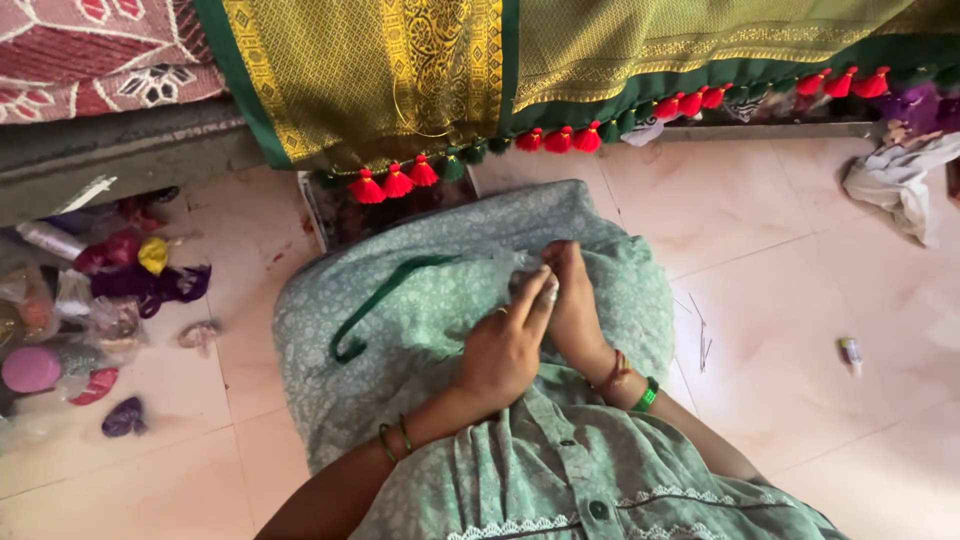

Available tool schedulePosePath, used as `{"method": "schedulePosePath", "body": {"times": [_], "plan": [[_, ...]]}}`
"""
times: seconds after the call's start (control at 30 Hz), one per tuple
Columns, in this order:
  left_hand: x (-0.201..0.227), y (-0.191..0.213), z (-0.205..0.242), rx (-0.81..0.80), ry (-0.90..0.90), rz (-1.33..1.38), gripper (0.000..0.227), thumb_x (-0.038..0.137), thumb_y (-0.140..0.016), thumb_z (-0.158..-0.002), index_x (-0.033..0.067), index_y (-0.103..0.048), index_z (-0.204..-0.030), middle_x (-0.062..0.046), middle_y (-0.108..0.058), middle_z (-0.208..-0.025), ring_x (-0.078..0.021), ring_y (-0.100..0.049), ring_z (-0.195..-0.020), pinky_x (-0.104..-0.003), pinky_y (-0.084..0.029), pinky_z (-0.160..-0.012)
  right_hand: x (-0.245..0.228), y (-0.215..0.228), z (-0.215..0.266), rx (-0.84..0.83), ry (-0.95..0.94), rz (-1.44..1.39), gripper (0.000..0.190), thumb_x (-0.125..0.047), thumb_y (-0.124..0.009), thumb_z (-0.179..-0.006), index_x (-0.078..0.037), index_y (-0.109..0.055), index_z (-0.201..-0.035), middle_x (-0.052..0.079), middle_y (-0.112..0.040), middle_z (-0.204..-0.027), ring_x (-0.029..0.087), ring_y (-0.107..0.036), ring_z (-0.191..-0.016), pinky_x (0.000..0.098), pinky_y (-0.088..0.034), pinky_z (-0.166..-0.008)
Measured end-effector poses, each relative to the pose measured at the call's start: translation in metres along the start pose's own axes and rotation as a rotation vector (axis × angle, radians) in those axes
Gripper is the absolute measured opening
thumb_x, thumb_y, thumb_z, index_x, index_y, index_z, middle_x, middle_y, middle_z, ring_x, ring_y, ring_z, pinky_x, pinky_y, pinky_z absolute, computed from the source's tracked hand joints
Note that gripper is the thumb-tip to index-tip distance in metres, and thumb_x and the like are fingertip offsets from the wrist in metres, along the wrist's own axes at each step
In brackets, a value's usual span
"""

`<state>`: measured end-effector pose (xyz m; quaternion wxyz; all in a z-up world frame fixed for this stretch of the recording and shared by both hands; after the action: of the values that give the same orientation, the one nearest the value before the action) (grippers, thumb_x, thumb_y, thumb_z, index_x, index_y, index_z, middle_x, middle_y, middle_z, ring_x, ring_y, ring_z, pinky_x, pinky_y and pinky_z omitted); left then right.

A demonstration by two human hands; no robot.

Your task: The person sits on the floor with a green and gold fabric border across their lap, cuts loose threads from red tassels using scissors, combs the tassel fibers with a blue comb, and handles a green ribbon while threading a needle.

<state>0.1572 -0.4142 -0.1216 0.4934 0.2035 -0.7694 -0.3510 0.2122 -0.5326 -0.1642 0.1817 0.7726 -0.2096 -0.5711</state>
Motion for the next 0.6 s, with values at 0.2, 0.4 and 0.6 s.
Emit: {"method": "schedulePosePath", "body": {"times": [0.2, 0.4, 0.6], "plan": [[-0.030, 0.027, 0.000, 0.111, 0.115, 0.056, 0.075, 0.001, -0.068, -0.079, 0.0054, -0.044, -0.150, -0.012, -0.042, -0.157, -0.0356, -0.069, -0.104, -0.042, -0.058, -0.080, -0.012, -0.023, 0.011, -0.345, -0.275, -0.377, 0.052, -0.005, -0.064, -0.092, 0.002, -0.042, -0.139, 0.022, -0.061, -0.121, 0.024, -0.065, -0.106, 0.0374, -0.057, -0.084], [-0.043, 0.032, 0.002, 0.112, 0.193, 0.075, 0.083, -0.003, -0.072, -0.071, 0.0071, -0.044, -0.149, -0.012, -0.042, -0.156, -0.0380, -0.066, -0.111, -0.041, -0.057, -0.081, -0.025, -0.024, 0.027, -0.438, -0.324, -0.513, 0.037, -0.010, -0.064, -0.096, -0.003, -0.057, -0.132, 0.009, -0.068, -0.123, 0.014, -0.066, -0.110, 0.0309, -0.056, -0.092], [-0.011, 0.017, 0.004, 0.080, 0.042, 0.065, 0.071, -0.001, -0.063, -0.079, 0.0013, -0.046, -0.147, -0.014, -0.043, -0.157, -0.0353, -0.069, -0.102, -0.041, -0.057, -0.082, -0.001, -0.013, 0.004, -0.142, -0.038, 0.206, 0.012, -0.001, -0.071, -0.084, 0.000, -0.064, -0.094, 0.018, -0.064, -0.092, 0.031, -0.065, -0.084, 0.0391, -0.052, -0.074]]}}
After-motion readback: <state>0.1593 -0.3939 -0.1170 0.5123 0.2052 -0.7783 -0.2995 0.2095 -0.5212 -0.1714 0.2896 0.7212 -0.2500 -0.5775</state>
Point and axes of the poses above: each hand's wrist, its own z-axis away from the middle knuckle, its own y-axis out of the back of the hand, x = y × z, the point moved 10 cm from there along -z, towards the middle knuckle
